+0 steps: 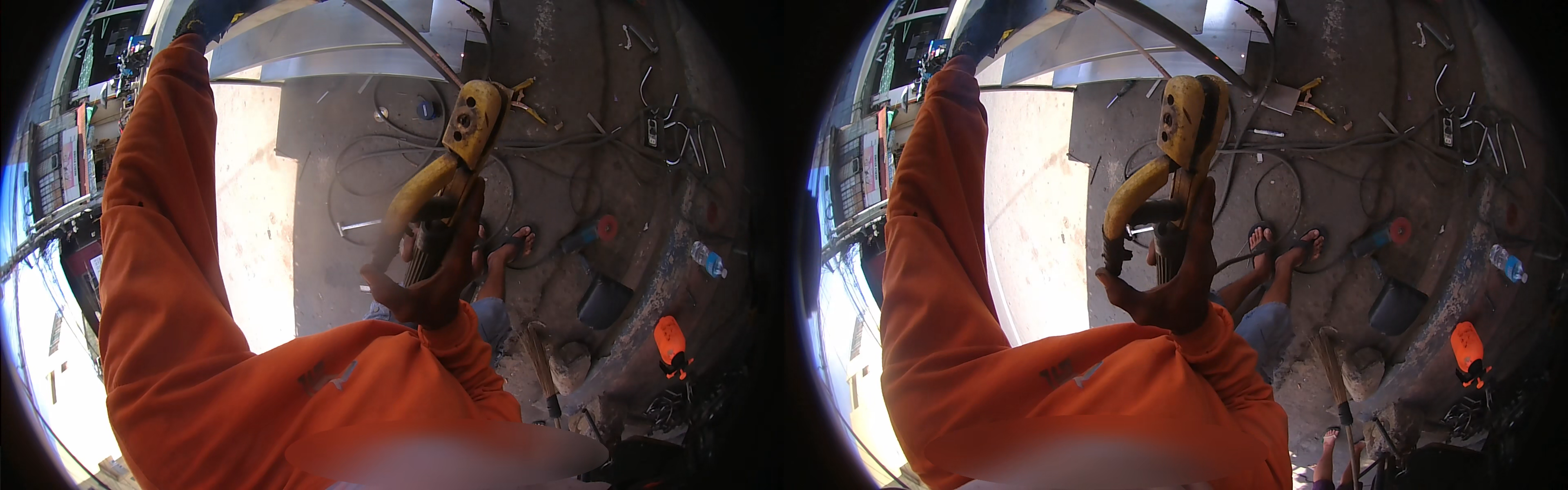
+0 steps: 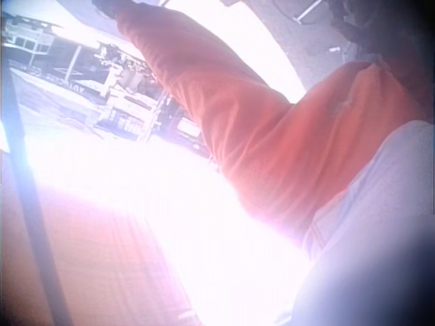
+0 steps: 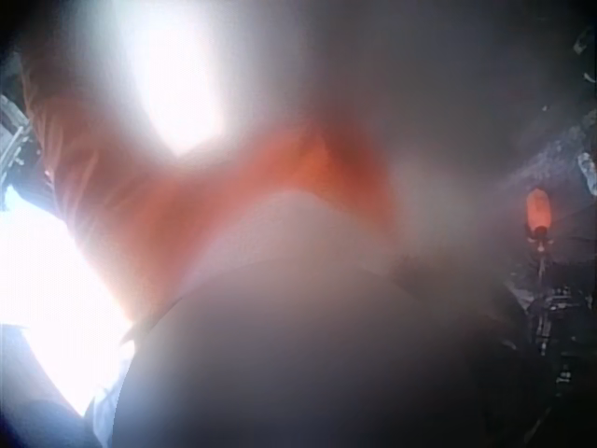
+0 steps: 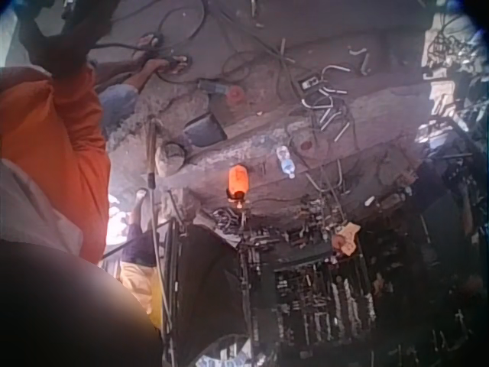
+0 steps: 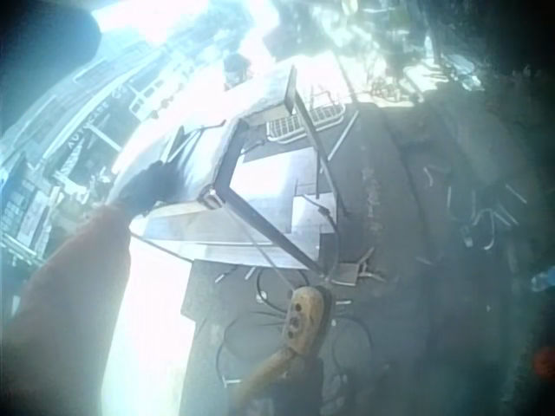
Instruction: The person welds seams on a large metal frame using a handheld welding torch. They reposition the frame and continue welding different sections, then set the torch down and handle a small metal piece.
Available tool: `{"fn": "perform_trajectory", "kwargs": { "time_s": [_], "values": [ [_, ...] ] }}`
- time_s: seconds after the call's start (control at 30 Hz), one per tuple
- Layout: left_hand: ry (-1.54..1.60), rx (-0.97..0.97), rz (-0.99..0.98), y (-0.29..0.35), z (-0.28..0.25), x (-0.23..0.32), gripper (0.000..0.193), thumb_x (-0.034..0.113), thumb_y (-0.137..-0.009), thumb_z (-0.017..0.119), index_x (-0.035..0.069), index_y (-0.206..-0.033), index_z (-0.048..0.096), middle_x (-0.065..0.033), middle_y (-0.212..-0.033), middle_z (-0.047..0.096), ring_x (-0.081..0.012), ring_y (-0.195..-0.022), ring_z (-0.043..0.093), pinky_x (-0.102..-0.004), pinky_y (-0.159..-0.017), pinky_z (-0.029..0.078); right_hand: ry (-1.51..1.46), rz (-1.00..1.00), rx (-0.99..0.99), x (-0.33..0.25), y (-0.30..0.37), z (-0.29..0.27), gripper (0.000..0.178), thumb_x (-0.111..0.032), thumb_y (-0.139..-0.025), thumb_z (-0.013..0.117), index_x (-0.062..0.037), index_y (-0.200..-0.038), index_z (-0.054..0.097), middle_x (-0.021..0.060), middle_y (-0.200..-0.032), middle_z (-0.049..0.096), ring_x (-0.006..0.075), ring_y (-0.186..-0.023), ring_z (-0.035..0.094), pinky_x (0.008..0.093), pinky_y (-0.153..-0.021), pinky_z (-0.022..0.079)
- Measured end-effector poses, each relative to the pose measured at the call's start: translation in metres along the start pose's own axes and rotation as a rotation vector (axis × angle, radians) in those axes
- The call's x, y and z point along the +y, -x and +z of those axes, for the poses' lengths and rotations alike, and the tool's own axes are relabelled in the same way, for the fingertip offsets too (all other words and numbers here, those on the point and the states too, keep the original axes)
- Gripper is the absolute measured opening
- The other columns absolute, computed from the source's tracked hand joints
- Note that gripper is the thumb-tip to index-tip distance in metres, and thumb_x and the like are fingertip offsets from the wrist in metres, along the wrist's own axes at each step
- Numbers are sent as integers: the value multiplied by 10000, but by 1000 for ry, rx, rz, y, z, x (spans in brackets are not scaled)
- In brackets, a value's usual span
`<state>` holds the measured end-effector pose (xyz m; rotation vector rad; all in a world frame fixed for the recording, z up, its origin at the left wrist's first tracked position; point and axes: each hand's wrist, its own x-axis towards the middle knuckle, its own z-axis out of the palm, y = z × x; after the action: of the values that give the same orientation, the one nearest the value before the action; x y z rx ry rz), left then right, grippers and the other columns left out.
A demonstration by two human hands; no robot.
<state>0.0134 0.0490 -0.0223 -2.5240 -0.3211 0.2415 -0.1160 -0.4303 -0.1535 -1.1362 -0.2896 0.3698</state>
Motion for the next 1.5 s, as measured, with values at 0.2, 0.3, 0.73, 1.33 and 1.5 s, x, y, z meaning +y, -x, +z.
{"fn": "perform_trajectory", "kwargs": {
  "time_s": [0.2, 0.3, 0.73, 1.33, 1.5],
  "values": [
    [7, 68, 72, 5, 1, -4, 320, 168, -968, 535, 109, -1279, 581, -148, -1192, 590, -322, -1157, 567, -433, -983, 463, 46, -28, -4, 1, -2, 0, 1345, -378, -644, 920, 83, -1587, 79, 166, -1174, 610, 109, -637, 514, 239, -542, 450],
    [-271, 5, 140, 2, 3, -5, 320, 177, -976, 513, 96, -1278, 583, -154, -1186, 588, -332, -1182, 557, -440, -997, 457, 44, -23, -4, 2, -4, 0, 1347, -373, -640, 924, 79, -1589, 83, 177, -1212, 602, 108, -643, 517, 239, -543, 454],
    [-138, -12, 14, 0, 4, -2, 350, 187, -976, 515, 91, -1309, 566, -126, -1248, 589, -287, -1212, 547, -410, -1033, 437, 225, -304, 11, 0, -10, -1, 1337, -398, -683, 904, 97, -1582, 47, 193, -1212, 603, 125, -699, 537, 247, -549, 453],
    [-103, -13, 5, -1, 8, -4, 330, 170, -944, 561, 103, -1267, 574, -154, -1224, 573, -323, -1215, 537, -422, -1010, 455, 51, -64, -35, 4, -2, -2, 1310, -371, -682, 895, 86, -1586, 64, 164, -1112, 629, 109, -643, 508, 242, -540, 438],
    [-32, -68, -140, -4, -1, 3, 336, 199, -975, 540, 81, -1289, 561, -173, -1306, 566, -343, -1242, 549, -422, -1020, 467, 119, -146, -34, 2, -4, -2, 1310, -375, -687, 894, 100, -1580, 63, 164, -1158, 617, 106, -661, 507, 232, -545, 442]
  ]
}}
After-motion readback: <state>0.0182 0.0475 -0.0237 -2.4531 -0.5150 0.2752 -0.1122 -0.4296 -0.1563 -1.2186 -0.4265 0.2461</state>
